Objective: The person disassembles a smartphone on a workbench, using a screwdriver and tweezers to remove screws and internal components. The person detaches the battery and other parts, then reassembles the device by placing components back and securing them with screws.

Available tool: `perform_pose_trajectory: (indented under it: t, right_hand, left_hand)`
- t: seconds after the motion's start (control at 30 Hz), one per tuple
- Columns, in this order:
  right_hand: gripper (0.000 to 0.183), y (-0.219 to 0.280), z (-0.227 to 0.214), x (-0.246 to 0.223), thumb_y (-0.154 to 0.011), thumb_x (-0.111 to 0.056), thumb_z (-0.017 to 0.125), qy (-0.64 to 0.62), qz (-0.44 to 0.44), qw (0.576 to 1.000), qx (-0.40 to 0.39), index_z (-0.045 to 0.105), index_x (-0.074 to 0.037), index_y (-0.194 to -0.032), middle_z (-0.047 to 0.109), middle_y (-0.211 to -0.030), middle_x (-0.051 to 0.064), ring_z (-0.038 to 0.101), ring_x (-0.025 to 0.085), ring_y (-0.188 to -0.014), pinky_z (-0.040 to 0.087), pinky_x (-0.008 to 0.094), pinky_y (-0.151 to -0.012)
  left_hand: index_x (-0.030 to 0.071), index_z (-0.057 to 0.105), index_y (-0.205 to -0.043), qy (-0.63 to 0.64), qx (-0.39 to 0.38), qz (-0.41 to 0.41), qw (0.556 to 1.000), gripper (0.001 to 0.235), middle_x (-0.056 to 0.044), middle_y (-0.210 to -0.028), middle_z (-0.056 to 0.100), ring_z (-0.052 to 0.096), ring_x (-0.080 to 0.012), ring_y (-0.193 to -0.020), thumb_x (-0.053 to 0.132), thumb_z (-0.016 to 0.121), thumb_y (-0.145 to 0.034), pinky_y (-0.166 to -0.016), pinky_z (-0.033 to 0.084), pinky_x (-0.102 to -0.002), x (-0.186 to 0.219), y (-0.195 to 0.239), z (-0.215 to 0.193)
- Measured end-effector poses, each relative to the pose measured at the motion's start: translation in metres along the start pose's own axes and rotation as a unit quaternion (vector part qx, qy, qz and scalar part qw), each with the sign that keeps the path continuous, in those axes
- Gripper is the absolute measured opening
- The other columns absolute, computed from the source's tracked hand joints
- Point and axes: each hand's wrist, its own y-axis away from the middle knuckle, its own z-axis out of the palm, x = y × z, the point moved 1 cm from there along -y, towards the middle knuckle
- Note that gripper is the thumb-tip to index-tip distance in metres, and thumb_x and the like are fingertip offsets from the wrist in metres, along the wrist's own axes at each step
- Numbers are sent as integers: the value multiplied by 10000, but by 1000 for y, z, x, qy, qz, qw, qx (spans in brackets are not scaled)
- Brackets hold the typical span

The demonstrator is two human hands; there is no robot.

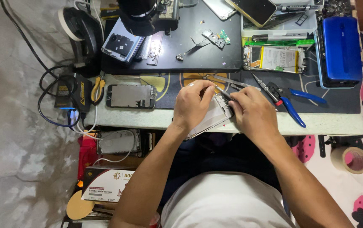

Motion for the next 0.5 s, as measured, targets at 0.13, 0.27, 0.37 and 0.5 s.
perform_pose_trajectory:
  t: [0.13, 0.27, 0.37, 0.5]
  right_hand:
    - [177, -1, 4, -3, -870, -117, 776, -17, -4, 1000, 2, 747, -65, -1037, 671, -984, 90, 674, 307, -878, 541, 411, -750]
    - [175, -5, 6, -4, -880, -95, 782, -41, 5, 999, 20, 751, -60, -1049, 677, -966, 95, 676, 304, -846, 537, 400, -723]
    - [193, -7, 8, -5, -889, -77, 787, -99, 22, 994, 34, 741, -43, -1074, 678, -967, 111, 678, 277, -797, 541, 373, -689]
    - [213, -12, 9, -5, -894, -45, 776, -176, 56, 982, 47, 728, -26, -1101, 686, -969, 100, 680, 198, -765, 535, 314, -648]
  left_hand:
    - [57, 740, -977, -2, 1, 19, 1000, 162, -111, -896, 753, 733, -295, -821, 193, 654, -957, -750, 556, -392, -1, -4, 3]
    - [61, 742, -971, -20, 5, 47, 999, 145, -110, -905, 752, 729, -301, -833, 182, 664, -963, -762, 558, -401, -1, -4, 4]
    - [62, 734, -966, -38, 5, 87, 995, 117, -101, -910, 750, 722, -304, -861, 158, 667, -967, -774, 542, -416, 1, -2, 3]
    - [61, 730, -976, -57, -5, 119, 991, 91, -101, -903, 732, 701, -315, -880, 118, 659, -972, -785, 512, -438, 8, 2, 3]
